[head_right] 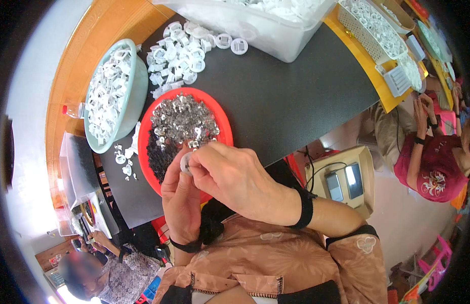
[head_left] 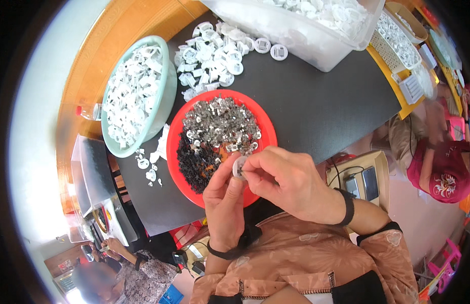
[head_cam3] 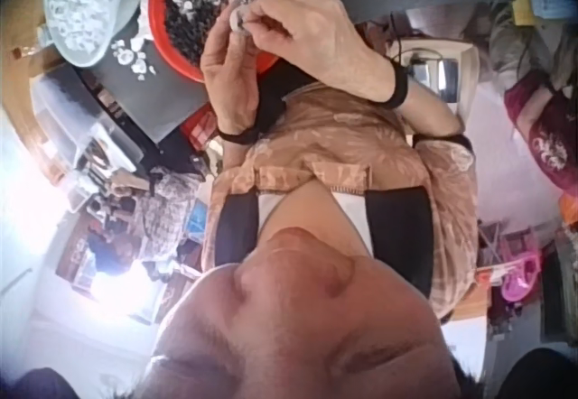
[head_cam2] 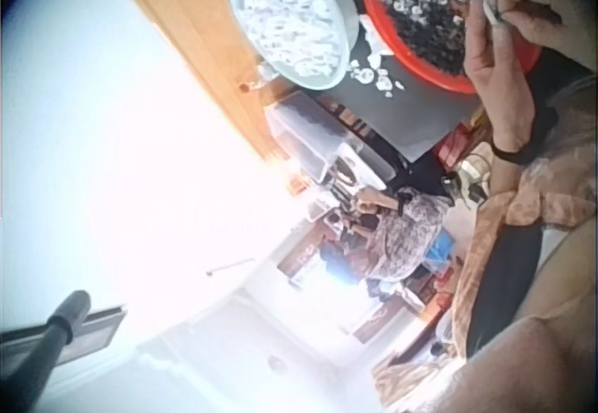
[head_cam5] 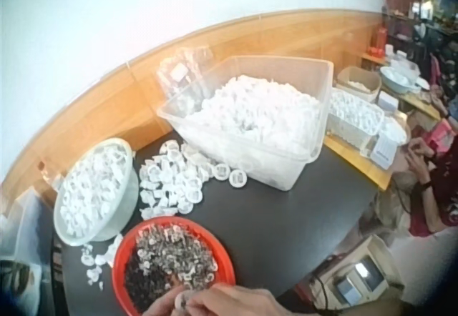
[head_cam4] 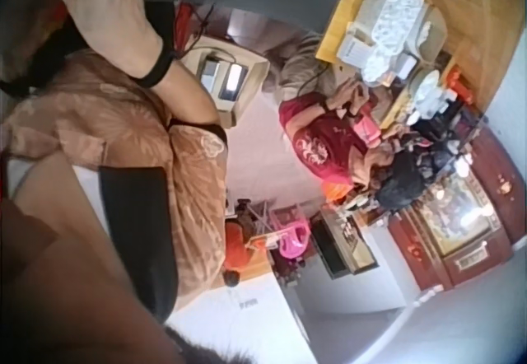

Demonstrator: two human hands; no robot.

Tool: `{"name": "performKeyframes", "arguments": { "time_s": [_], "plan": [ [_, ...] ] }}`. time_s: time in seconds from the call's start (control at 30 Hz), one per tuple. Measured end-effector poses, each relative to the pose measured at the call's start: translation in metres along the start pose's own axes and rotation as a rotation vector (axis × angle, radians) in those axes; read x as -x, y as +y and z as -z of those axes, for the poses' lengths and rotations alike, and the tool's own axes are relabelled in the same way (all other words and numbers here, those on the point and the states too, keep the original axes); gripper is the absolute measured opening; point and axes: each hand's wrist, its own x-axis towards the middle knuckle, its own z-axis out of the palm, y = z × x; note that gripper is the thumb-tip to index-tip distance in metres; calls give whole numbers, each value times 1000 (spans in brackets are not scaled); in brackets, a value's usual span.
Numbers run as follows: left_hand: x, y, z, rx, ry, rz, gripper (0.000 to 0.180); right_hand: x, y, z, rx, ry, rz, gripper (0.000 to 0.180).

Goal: Sorting and assembling small plastic and metal components at a workstation.

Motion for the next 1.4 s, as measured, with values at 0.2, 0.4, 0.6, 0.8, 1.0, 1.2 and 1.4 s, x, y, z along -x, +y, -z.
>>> {"name": "performKeyframes", "arguments": {
  "time_s": [0.2, 0.4, 0.6, 0.8, 1.0, 1.2, 1.4],
  "plan": [
    [-3, -13, 2, -136, 29, -103, 40, 6, 7, 4, -54, -1, -76, 13],
    [-1, 1, -4, -479, 175, -174, 32, 5, 19, -14, -217, 30, 36, 11],
    [-3, -4, -16, -304, 131, -71, 38, 7, 22, 0, -293, -21, -37, 15],
    [4, 7, -51, -539, 209, -55, 42, 6, 25, 0, -261, 42, -25, 15],
    [-2, 5, -46, -570, 164, -71, 42, 6, 29, -4, -331, 80, -57, 16],
    [-1, 9, -47, -458, 194, -41, 42, 1, 32, -10, -307, 37, -62, 17],
    [2, 11, -38, -488, 193, -92, 42, 4, 22, -19, -414, 116, -26, 15]
  ]
}}
